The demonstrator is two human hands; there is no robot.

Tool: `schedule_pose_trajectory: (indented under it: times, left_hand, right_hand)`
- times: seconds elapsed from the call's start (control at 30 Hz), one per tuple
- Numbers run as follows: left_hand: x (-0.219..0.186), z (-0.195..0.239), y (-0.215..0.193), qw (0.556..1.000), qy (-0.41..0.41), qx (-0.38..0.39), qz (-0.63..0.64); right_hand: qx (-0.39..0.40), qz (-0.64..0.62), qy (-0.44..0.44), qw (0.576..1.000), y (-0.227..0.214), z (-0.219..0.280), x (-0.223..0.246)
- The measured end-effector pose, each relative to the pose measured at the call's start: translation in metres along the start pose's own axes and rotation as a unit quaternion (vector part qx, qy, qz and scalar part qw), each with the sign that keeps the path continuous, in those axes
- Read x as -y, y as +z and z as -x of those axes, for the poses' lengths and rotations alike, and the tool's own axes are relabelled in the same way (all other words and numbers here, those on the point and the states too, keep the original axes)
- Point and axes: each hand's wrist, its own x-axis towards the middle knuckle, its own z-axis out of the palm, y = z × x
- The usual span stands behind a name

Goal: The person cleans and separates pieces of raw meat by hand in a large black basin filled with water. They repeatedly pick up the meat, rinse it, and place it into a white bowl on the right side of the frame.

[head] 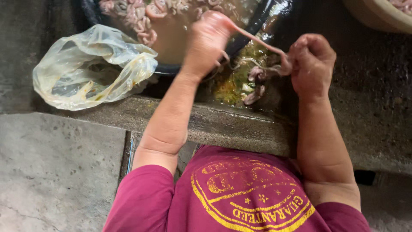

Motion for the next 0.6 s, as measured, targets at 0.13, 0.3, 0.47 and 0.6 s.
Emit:
schedule_pose_trajectory:
  times: [0.13, 0.3, 0.47, 0.6]
  left_hand:
    - [0.036, -0.005, -0.017, 0.991, -0.020, -0.117, -0.066]
    - [0.037, -0.020, -0.068, 0.948, -0.115, -0.277, -0.106]
    - [0.002, 0.006, -0.006, 0.993, -0.026, 0.046, -0.110]
    - [-0.019, 0.040, 0.052, 0.960, 0.053, 0.262, 0.082]
  right_hand:
    - [0.032, -0.110, 0.021, 0.993, 0.006, 0.002, -0.003]
    - [-0.010, -0.167, 0.011, 0.986, 0.006, -0.001, 0.002]
    - [0.056, -0.138, 0.021, 0.989, 0.019, 0.006, -0.008]
    - [0.045, -0.158, 0.022, 0.986, 0.025, 0.004, -0.005]
